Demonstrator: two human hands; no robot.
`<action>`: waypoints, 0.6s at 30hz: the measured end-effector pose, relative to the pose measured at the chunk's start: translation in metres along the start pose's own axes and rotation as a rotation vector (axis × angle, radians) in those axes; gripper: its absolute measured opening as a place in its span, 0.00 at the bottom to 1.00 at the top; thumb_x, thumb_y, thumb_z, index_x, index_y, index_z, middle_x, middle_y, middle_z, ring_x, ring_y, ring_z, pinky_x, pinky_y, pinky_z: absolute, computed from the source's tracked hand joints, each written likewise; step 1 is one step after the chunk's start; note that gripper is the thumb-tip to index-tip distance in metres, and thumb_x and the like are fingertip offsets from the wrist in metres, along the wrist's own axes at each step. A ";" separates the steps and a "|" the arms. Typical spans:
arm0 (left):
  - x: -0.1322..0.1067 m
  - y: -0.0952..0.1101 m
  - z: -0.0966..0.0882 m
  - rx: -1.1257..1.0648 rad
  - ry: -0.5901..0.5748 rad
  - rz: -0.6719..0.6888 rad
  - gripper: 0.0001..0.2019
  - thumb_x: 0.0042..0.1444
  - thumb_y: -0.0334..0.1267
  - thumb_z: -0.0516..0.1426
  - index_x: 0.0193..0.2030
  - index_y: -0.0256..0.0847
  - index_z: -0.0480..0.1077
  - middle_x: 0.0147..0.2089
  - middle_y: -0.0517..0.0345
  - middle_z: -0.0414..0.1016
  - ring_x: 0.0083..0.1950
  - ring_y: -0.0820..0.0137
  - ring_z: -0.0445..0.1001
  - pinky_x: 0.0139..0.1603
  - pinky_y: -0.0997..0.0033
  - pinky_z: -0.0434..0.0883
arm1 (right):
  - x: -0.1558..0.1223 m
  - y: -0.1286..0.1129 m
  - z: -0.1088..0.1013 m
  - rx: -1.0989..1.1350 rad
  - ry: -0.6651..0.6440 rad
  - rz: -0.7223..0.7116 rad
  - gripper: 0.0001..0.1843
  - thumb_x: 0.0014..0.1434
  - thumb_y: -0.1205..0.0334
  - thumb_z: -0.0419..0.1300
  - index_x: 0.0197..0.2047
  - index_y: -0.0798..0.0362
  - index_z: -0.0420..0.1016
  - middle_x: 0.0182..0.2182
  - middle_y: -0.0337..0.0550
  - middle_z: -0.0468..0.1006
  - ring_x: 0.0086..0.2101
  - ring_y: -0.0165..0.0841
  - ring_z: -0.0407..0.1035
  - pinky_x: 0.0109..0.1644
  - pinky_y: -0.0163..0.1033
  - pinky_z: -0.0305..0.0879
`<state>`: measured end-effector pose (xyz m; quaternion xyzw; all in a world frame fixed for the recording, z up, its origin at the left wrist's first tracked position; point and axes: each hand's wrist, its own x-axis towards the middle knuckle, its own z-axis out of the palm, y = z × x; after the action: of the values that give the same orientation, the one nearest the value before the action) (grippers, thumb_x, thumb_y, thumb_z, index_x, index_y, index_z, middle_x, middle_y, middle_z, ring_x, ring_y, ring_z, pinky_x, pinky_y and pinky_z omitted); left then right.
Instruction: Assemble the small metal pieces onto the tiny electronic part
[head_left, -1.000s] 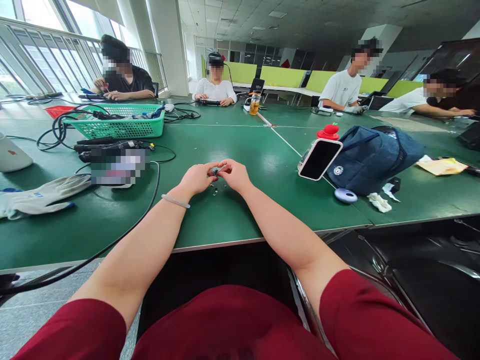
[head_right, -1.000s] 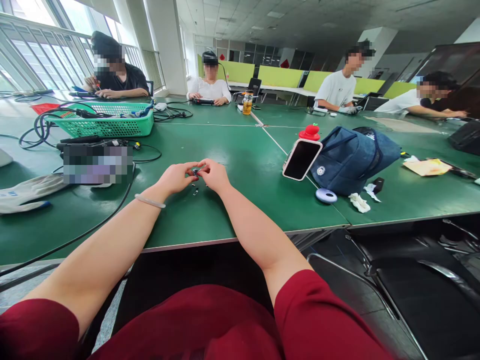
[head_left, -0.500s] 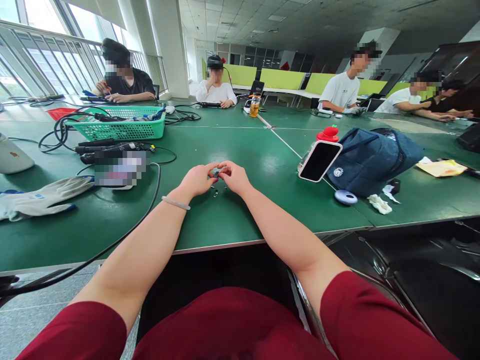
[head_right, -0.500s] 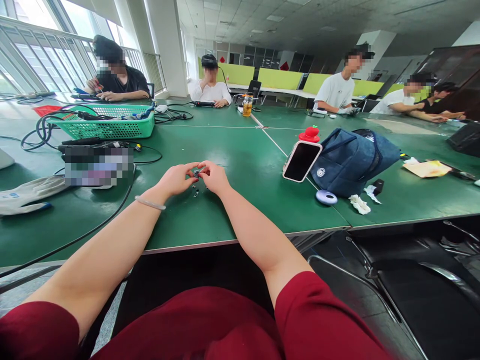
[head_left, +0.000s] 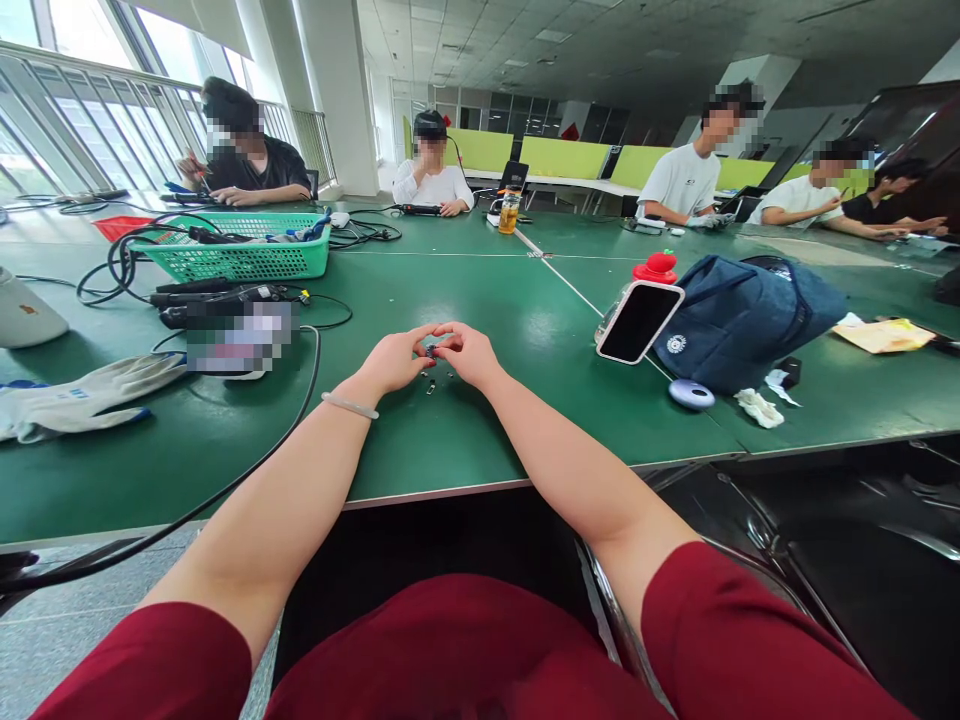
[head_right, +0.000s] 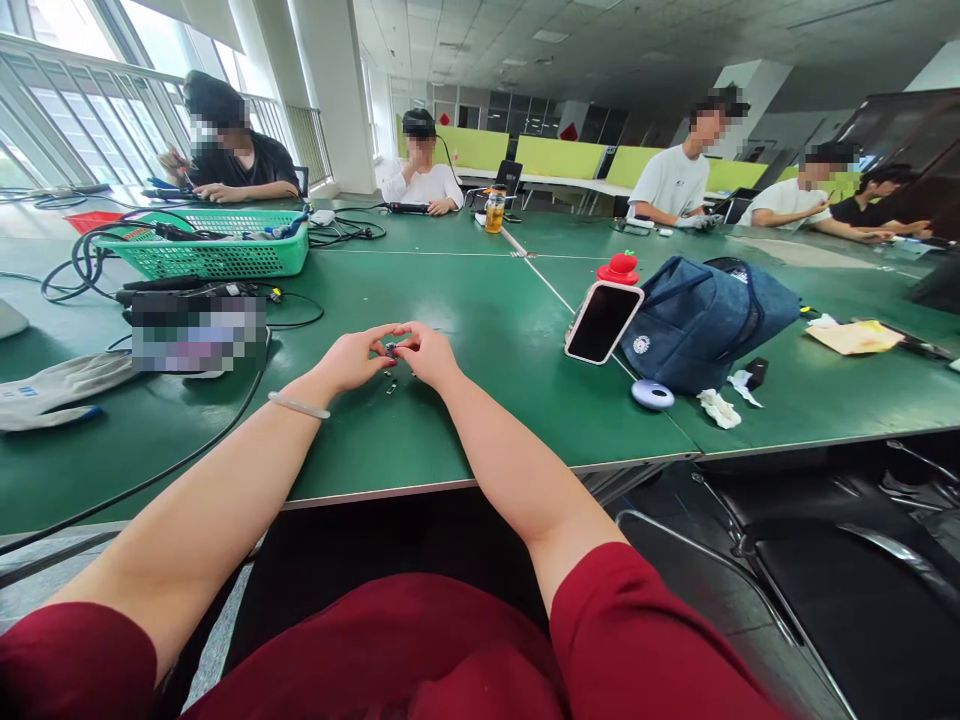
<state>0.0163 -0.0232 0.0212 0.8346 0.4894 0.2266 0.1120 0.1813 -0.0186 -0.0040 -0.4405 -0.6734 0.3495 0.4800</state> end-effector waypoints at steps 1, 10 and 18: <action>0.000 0.000 0.000 -0.003 0.000 0.000 0.31 0.53 0.38 0.58 0.65 0.46 0.61 0.35 0.60 0.79 0.39 0.64 0.74 0.43 0.67 0.66 | 0.000 0.001 0.000 0.013 -0.004 -0.001 0.14 0.50 0.71 0.61 0.42 0.52 0.71 0.25 0.33 0.77 0.32 0.29 0.73 0.50 0.42 0.69; 0.001 -0.003 0.002 -0.035 -0.002 0.029 0.30 0.53 0.38 0.58 0.64 0.49 0.61 0.33 0.62 0.78 0.36 0.66 0.73 0.41 0.68 0.65 | 0.005 0.004 -0.001 0.091 -0.038 0.014 0.12 0.48 0.71 0.61 0.38 0.53 0.69 0.24 0.33 0.76 0.31 0.29 0.73 0.46 0.39 0.69; -0.001 -0.002 0.001 -0.116 -0.007 -0.020 0.29 0.51 0.42 0.57 0.62 0.44 0.64 0.35 0.60 0.77 0.36 0.66 0.73 0.40 0.68 0.66 | 0.001 0.000 0.000 -0.011 -0.029 0.026 0.12 0.52 0.70 0.60 0.41 0.52 0.71 0.26 0.34 0.79 0.31 0.29 0.74 0.47 0.41 0.69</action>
<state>0.0148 -0.0232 0.0192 0.8225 0.4834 0.2505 0.1644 0.1817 -0.0178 -0.0039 -0.4468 -0.6764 0.3584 0.4631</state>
